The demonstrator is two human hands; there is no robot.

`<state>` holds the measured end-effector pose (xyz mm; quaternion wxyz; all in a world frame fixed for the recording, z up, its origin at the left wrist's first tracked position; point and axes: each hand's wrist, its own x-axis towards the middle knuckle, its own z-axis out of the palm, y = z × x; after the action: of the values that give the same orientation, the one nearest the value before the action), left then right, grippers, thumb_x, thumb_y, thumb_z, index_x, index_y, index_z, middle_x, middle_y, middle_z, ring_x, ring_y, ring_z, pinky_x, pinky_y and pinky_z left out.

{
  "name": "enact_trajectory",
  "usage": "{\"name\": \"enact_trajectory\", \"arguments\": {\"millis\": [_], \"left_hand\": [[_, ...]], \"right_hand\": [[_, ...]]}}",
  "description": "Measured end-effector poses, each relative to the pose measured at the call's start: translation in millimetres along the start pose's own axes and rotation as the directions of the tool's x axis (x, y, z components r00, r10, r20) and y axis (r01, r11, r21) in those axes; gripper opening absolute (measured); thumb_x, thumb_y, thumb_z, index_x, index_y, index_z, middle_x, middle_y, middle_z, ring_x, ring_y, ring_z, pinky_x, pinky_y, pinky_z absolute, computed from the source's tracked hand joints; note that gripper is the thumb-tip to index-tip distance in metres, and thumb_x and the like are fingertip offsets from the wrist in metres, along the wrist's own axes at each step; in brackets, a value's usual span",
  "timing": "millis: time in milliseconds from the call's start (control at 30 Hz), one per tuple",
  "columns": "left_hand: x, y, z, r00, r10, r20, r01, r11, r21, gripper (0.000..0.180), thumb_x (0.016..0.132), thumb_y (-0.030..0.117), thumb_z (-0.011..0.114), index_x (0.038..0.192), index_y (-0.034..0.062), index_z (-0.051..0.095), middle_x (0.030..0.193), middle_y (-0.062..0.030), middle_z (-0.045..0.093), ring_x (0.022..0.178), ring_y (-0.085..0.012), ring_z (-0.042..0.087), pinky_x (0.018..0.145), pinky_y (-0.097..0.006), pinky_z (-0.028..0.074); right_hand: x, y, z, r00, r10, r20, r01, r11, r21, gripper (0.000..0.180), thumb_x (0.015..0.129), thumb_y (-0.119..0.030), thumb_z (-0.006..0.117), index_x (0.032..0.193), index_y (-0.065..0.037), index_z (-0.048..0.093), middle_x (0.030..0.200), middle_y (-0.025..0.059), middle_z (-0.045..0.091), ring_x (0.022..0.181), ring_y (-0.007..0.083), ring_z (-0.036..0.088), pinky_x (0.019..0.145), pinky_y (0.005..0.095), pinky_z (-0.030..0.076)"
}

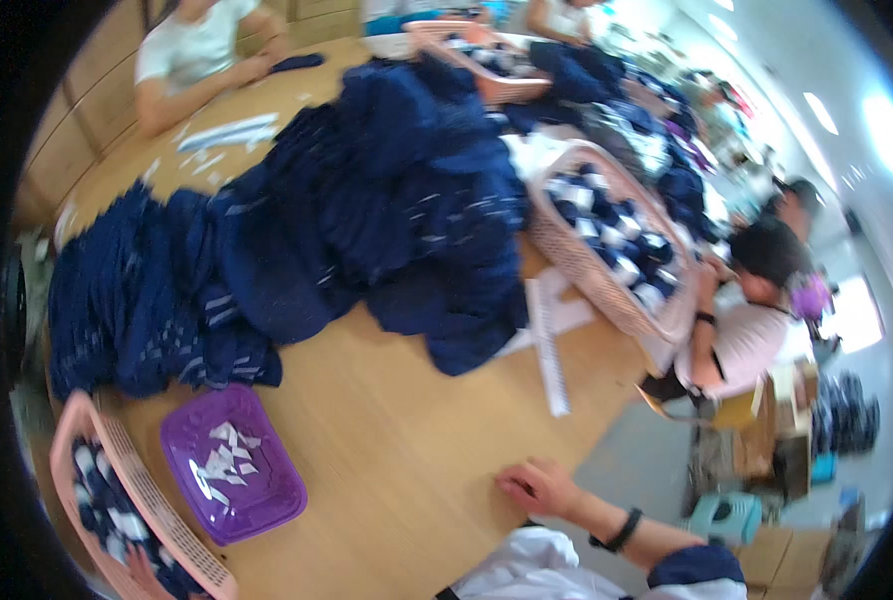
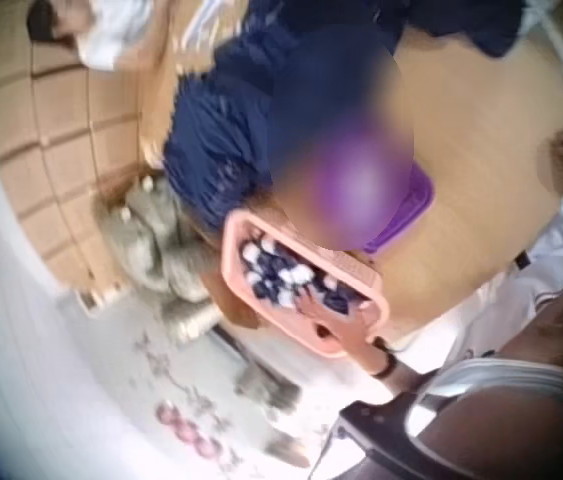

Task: Folding blue socks and applying paper labels to them.

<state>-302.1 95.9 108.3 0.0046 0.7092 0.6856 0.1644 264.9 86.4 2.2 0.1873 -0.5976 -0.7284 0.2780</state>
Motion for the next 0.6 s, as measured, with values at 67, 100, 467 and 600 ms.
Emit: {"name": "enact_trajectory", "arguments": {"millis": [67,100,467,600], "left_hand": [[6,2,23,0.991,0.05,-0.121,-0.059,0.996,-0.068,0.078,0.091,0.06,0.06,0.137,-0.0024,0.053,0.139,-0.0253,0.051,0.133,-0.0469,0.044,0.111,-0.058,0.033],[2,2,23,0.981,0.051,-0.185,-0.066,0.995,-0.081,0.068,0.092,0.053,0.065,0.134,-0.0009,0.057,0.136,-0.0235,0.055,0.131,-0.0457,0.047,0.111,-0.055,0.035],[26,48,-67,0.976,-0.123,0.178,0.145,0.983,-0.114,0.103,0.069,0.003,0.068,0.157,0.0036,0.014,0.165,-0.0204,0.014,0.153,-0.0382,0.011,0.122,-0.055,0.004],[49,138,-84,0.981,0.192,0.034,-0.178,0.953,-0.245,0.093,0.072,0.007,0.068,0.152,-0.0048,0.022,0.16,-0.0233,0.024,0.147,-0.0434,0.023,0.12,-0.053,0.014]], "right_hand": [[-7,-12,-21,0.995,0.097,0.007,-0.097,0.995,0.023,0.013,0.089,-0.017,0.069,0.1,-0.011,0.067,0.085,0.0094,0.069,0.075,0.0304,0.067,0.066,0.0418,0.054],[-14,-23,-36,0.974,0.215,0.076,-0.216,0.976,0.009,0.013,0.091,-0.018,0.067,0.101,-0.012,0.066,0.089,0.0103,0.07,0.08,0.0313,0.068,0.069,0.0423,0.054],[-205,-115,-175,0.692,0.721,-0.018,-0.72,0.692,0.044,0.015,0.092,-0.017,0.064,0.103,-0.008,0.067,0.089,0.0117,0.072,0.079,0.0289,0.07,0.073,0.0382,0.056],[-255,-106,-212,0.585,0.805,-0.097,-0.775,0.59,0.227,0.014,0.09,-0.011,0.064,0.103,-0.005,0.067,0.087,0.011,0.073,0.076,0.022,0.069,0.072,0.0337,0.055]]}}
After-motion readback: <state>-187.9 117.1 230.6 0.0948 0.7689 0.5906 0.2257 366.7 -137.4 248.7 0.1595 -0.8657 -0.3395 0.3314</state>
